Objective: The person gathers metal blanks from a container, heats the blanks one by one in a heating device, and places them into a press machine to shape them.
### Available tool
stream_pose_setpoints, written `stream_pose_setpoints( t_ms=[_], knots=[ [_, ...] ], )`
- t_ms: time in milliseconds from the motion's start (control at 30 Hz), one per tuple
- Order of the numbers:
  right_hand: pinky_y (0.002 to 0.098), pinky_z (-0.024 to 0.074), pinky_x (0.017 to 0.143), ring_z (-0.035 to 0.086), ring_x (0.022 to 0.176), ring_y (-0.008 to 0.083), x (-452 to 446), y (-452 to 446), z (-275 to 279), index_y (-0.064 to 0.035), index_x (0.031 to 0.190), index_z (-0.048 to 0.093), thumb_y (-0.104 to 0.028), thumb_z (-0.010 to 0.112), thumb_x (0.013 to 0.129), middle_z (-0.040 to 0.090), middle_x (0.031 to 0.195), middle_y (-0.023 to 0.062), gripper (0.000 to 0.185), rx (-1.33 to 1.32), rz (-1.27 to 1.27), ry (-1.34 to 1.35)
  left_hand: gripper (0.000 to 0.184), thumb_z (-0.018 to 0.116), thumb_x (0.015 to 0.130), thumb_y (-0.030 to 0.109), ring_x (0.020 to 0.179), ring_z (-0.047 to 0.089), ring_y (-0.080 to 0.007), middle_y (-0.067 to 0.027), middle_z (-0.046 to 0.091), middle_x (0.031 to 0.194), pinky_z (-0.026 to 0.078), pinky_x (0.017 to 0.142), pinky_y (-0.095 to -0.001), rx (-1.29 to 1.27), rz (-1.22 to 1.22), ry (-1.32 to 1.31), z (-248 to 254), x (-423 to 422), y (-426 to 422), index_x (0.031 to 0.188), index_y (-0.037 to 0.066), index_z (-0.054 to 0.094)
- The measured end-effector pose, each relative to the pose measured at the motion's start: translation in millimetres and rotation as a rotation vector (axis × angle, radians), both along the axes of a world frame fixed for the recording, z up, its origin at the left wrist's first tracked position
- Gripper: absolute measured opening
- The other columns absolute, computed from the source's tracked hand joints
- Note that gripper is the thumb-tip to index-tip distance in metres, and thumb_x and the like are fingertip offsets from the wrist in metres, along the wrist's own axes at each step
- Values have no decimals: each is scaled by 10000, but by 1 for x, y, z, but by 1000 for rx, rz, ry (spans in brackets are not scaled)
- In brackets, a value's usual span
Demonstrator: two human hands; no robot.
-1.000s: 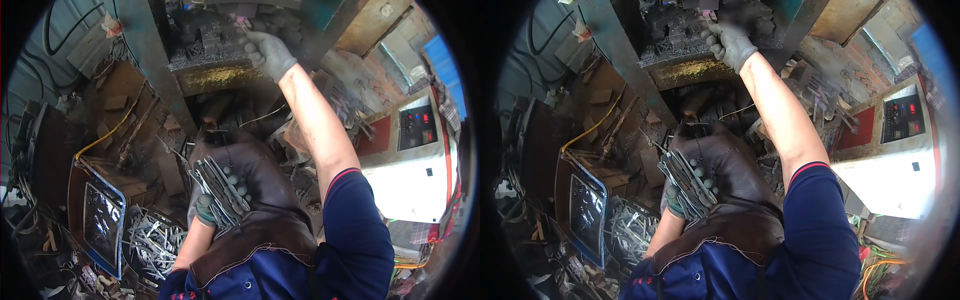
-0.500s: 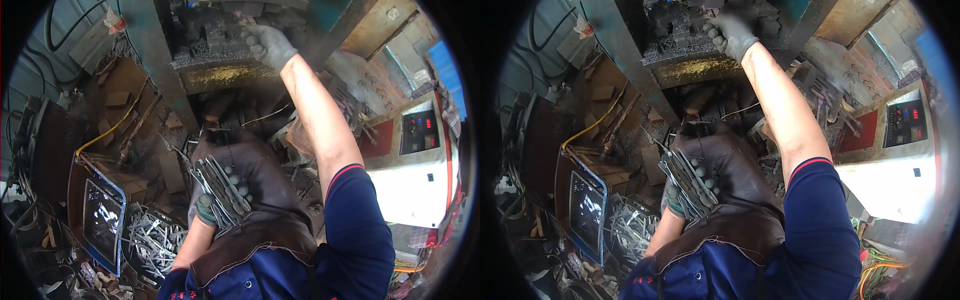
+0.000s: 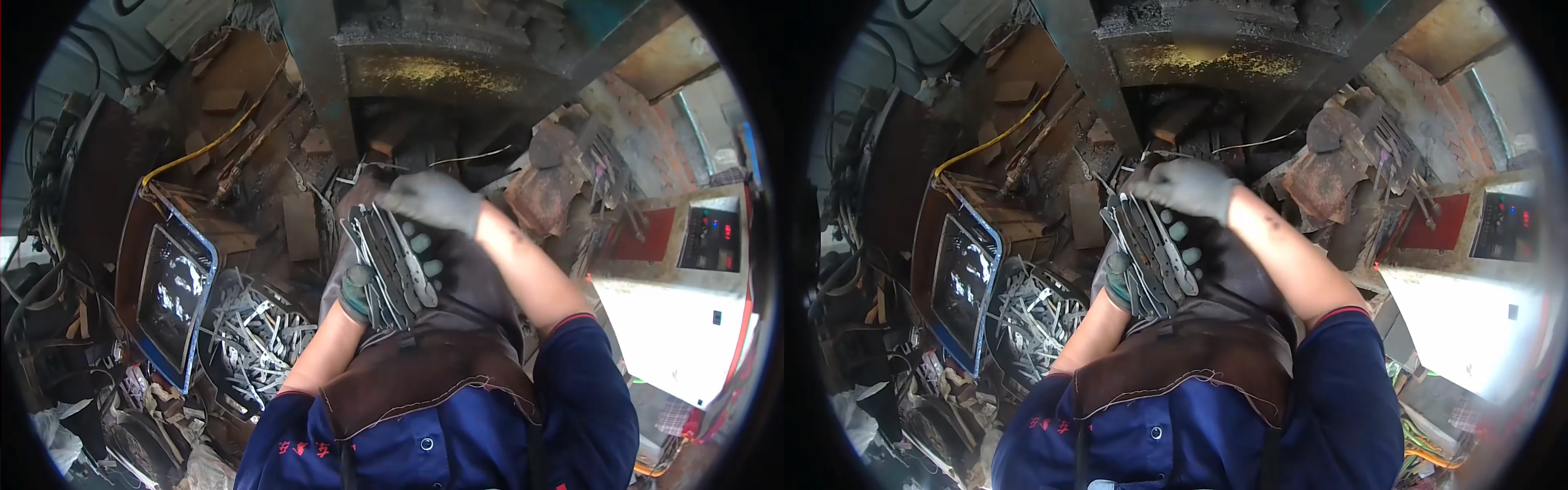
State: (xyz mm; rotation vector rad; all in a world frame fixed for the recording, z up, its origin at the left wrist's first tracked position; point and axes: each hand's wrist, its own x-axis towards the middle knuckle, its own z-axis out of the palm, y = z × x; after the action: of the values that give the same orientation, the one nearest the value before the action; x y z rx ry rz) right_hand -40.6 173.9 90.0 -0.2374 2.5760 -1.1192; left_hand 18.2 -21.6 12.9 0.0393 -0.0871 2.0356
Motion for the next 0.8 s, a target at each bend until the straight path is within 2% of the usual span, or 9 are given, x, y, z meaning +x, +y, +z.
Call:
stream_pose_setpoints(
  t_ms=[100,200,333,400,467,567,667,700,800],
  knots=[
    [312,482,635,614,662,156,4,-22,14,-13,892,687,-464,652,895,640,700,104,452,-148,-140,-213,1023,856,691,378,1324,438,-424,-95,400,1510,398,1050,-605,-54,1,13,10,4,-1,1516,193,281],
    [315,489,621,617,609,166,10,-8,-4,-38,970,725,-450,638,906,661,698,100,426,-213,-122,-16,1065,848,691,425,1329,423,-440,-95,363,1533,396,1052,-608,-56,-29,-24,8,4,-1,1535,204,238],
    [301,469,603,579,619,139,16,-1,-12,2,780,690,-482,660,889,632,649,102,498,-363,-235,-196,1059,818,707,483,1323,424,-448,-90,339,1546,394,1048,-617,-145,-51,15,11,6,2,1541,209,225],
    [321,465,599,575,604,158,19,1,-11,-13,720,663,-470,653,892,612,618,102,489,-253,-206,-104,998,793,738,475,1331,411,-452,-74,344,1545,372,1059,-626,-126,-35,1,14,6,2,1535,218,249],
    [325,458,574,545,557,166,27,6,-5,-27,731,664,-439,641,899,589,595,99,446,132,-251,218,903,759,782,452,1343,389,-459,-58,348,1546,343,1077,-628,-156,-108,-79,13,0,1,1522,235,289],
    [395,484,625,616,622,282,37,23,4,-41,793,693,-468,592,909,632,662,148,454,-1,-388,120,652,568,939,444,1343,384,-469,-88,384,1519,309,1069,-677,18,-11,-23,11,8,7,1496,188,347],
    [455,497,702,642,748,394,37,25,-2,-47,873,712,-537,524,924,662,748,197,528,-256,-485,-87,679,583,929,452,1356,371,-460,-84,364,1532,310,1077,-663,-11,-81,-66,12,3,9,1501,184,333],
    [452,501,715,647,762,393,34,19,-4,-44,885,710,-546,510,928,668,774,204,542,-134,-389,-54,636,373,972,573,1343,390,-450,-63,366,1536,332,1073,-633,-44,-103,-48,17,3,9,1510,239,320],
    [447,505,783,658,854,392,34,7,-7,-42,931,713,-570,480,931,678,872,226,577,23,-211,19,718,529,917,556,1344,394,-444,-85,376,1528,344,1070,-626,-53,-93,81,15,9,10,1513,220,311]
  ],
)
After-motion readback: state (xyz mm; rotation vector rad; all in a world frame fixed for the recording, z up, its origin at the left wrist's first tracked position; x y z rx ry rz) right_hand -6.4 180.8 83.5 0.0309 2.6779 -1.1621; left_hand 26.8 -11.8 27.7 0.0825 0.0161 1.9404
